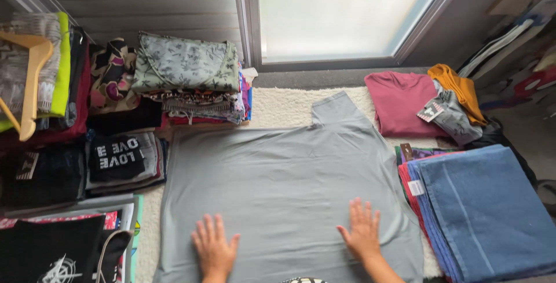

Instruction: The person folds a black t-shirt, a grey t-shirt, and a pair of mustard-colored pants on a white rug. They smooth each item, fold the sleeves or legs inward, and then fold the garments into neat rectangles before stacking them.

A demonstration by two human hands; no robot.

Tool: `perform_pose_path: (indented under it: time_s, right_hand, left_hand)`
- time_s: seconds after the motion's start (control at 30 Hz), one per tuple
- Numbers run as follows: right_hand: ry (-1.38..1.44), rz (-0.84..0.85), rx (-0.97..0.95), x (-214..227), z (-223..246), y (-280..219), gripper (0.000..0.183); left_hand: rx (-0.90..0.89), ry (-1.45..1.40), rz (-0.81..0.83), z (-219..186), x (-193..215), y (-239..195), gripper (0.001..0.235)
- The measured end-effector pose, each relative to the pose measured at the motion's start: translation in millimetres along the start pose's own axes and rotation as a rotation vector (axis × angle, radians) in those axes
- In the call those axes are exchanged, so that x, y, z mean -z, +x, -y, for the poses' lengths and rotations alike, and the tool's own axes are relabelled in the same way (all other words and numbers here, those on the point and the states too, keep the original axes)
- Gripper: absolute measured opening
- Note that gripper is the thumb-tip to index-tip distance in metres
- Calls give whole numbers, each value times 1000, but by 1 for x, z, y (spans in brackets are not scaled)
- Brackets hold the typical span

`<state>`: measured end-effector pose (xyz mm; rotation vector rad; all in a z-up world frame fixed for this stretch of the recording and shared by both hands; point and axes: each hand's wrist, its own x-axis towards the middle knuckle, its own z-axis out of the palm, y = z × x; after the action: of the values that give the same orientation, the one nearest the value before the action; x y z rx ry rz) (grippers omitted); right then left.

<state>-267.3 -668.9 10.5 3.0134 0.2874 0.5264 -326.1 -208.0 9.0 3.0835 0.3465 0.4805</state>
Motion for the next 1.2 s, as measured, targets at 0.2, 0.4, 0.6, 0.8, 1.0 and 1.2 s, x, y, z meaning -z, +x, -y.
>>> perform_pose_path:
  time_s: [0.2, 0.4, 0.6, 0.8, 1.0, 1.2]
  right_hand:
    - [142, -32, 428, 52, 99, -51, 101]
    - [-27, 36, 142, 36, 6, -105, 106]
    - [189, 356, -735, 51, -83, -148, 93]
    - [319, 64, -1064, 25, -121, -155, 59]
    - [356, 407, -1091, -14, -167, -172, 47]
    - [382, 272, -1123, -22, -168, -184, 42]
  left_hand:
    - [-593, -170, -42, -76, 21, -67, 118]
    - [-95, -14, 80, 39, 24, -92, 90]
    - [302, 154, -245, 134, 47, -99, 69]
    - [1027, -344, 358, 128, 80, -30, 54]
    - [754, -130, 533, 174, 39, -55, 70]
    - [833, -188, 487, 154, 67, -54, 58]
